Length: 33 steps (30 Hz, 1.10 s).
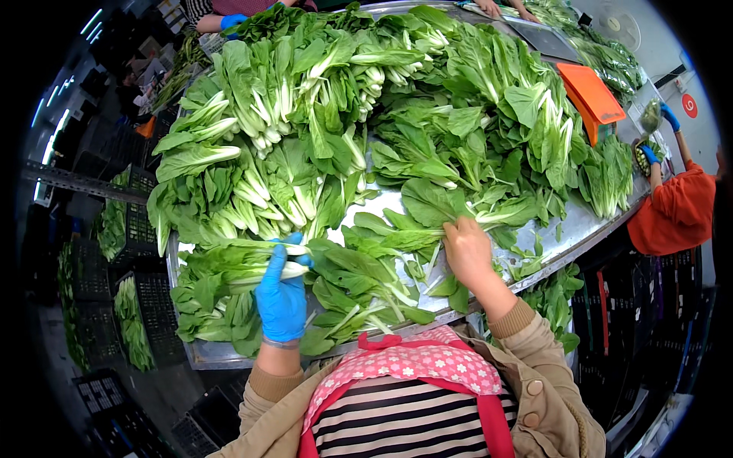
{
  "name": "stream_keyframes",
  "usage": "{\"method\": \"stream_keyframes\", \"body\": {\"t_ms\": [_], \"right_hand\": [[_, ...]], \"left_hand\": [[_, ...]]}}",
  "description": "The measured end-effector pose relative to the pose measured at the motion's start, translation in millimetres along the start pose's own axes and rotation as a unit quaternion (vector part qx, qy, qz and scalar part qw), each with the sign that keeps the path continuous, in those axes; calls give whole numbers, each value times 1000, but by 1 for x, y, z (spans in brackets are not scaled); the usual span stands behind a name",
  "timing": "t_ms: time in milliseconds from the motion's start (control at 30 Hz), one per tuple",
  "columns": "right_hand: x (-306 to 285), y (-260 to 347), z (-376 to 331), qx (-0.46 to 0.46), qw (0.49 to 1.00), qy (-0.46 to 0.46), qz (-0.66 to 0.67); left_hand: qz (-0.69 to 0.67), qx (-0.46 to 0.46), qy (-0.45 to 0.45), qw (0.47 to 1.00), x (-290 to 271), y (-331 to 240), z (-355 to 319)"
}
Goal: The person stands at a stainless steel table and trims leafy green vegetables by hand. They pick up bunches of greens, remove outer leaves and unwanted parts, and place the trimmed vegetables into a pile on the table.
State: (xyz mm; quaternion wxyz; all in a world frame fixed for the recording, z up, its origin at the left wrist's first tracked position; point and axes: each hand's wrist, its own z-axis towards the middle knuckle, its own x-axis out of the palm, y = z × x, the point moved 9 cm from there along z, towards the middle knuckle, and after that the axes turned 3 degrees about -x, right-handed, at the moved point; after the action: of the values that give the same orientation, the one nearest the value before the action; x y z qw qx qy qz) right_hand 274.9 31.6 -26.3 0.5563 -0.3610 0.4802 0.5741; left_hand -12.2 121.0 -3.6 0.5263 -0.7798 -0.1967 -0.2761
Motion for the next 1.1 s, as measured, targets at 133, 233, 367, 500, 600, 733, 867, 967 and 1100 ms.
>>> {"method": "stream_keyframes", "body": {"t_ms": [133,233,367,500,600,733,867,967,1100], "right_hand": [[-27,-1,3,5,987,-81,139],[5,-35,-17,257,845,-22,469],[31,-11,-29,322,624,56,710],[33,12,-32,320,552,56,768],[26,20,-31,288,587,28,756],[-19,53,-21,111,825,-39,552],[-59,82,-14,-70,910,-71,403],[-65,27,-17,-11,968,-155,199],[-42,-39,-29,110,986,-123,36]], "left_hand": [[-12,-79,27,996,10,18,-17],[78,-262,175,946,15,53,-51],[311,-275,159,896,-35,93,-68],[243,-208,78,944,-47,94,-31],[249,-157,77,953,-8,77,-27],[98,-229,103,963,32,107,-29],[114,-257,74,957,20,132,-22],[86,-249,55,963,17,123,-21],[69,-235,63,967,22,111,-20]]}}
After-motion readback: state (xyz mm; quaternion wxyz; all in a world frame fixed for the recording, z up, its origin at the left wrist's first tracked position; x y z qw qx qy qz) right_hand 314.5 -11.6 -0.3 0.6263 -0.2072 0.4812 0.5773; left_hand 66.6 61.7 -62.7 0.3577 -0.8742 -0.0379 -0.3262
